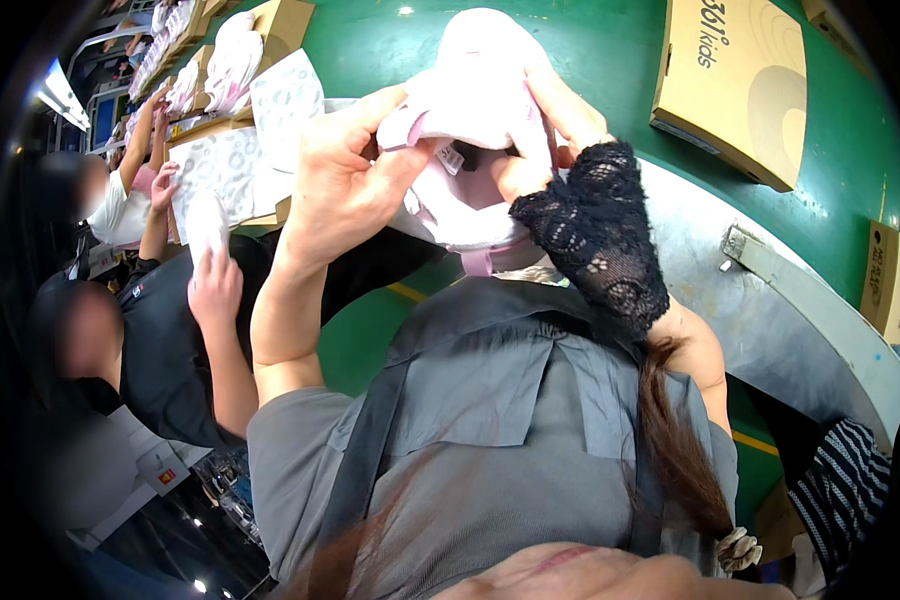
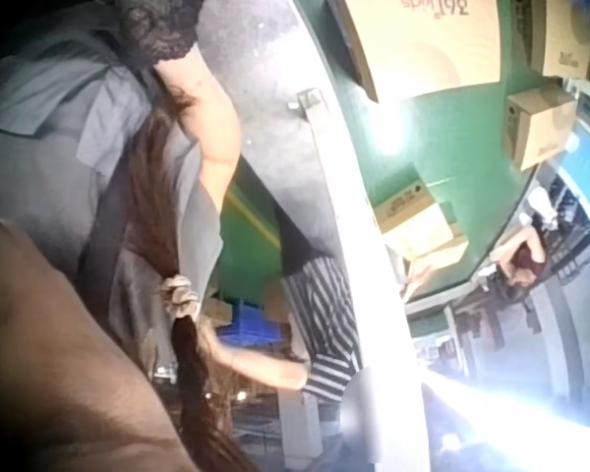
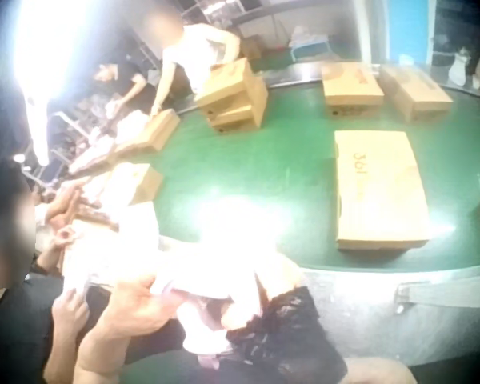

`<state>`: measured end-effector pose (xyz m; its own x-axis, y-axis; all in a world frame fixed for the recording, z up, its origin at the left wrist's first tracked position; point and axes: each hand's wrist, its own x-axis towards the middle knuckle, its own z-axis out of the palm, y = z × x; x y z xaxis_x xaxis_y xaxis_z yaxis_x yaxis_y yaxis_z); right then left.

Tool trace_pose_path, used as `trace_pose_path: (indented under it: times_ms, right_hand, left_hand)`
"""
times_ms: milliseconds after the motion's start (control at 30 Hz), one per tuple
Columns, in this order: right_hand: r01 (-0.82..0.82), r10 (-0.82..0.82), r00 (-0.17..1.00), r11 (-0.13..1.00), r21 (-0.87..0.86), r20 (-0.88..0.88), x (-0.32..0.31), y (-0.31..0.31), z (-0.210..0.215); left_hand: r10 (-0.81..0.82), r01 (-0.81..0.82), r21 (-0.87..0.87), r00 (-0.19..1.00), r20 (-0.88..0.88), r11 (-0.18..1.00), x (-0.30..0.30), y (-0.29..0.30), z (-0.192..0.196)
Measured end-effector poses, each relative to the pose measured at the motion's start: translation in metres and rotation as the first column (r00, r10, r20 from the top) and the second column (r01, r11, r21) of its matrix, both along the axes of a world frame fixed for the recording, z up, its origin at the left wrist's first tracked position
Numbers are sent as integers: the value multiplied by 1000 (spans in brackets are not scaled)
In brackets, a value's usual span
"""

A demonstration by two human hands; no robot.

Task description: The person places pairs of pink and white sneakers into cardboard boxes labeled '361° kids' on a conveyor belt. They wrap the shoes in tissue paper, close the boxes, and push them down the line.

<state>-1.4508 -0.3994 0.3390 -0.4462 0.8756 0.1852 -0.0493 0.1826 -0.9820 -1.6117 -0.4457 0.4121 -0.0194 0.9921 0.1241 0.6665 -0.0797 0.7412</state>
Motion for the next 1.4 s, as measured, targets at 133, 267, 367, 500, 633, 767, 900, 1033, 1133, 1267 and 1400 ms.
trace_pose_path:
  times_ms: [133,267,367,500,633,767,900,1033,1133,1267,1400]
  right_hand:
    - [-134,150,976,986,-104,160,7,16,-33]
    - [-9,-206,474,971,239,856,52,59,-98]
    - [12,-637,135,767,641,759,111,111,-165]
    - [12,-748,21,663,748,663,112,125,-160]
    - [73,-812,427,468,881,397,81,142,-99]
    - [131,-702,570,590,796,426,59,144,-41]
    - [197,-557,726,731,654,403,51,127,-26]
    - [314,-454,845,849,425,284,47,115,-21]
    - [506,-506,862,857,101,-29,50,112,-27]
    - [582,-738,584,672,-459,-340,87,107,-30]
    - [318,-808,494,511,-799,-320,108,92,-119]
  left_hand:
    - [53,-61,-48,987,-149,997,-11,0,-42]
    - [111,-143,-210,981,-161,967,2,-40,-122]
    - [-16,-44,-453,992,-128,890,2,-49,-154]
    - [-211,111,-651,974,-78,751,-17,-33,-117]
    - [-315,223,-442,938,-147,869,-32,-19,-104]
    - [-90,70,-159,989,-120,985,-29,18,-92]
    - [31,-6,173,989,-144,985,-13,76,-91]
    - [34,47,418,982,-186,907,3,113,-99]
    - [29,103,498,968,-249,861,-1,116,-108]
    - [103,-81,143,983,-155,986,-27,72,-156]
    - [197,-125,298,954,-227,946,-39,51,-166]
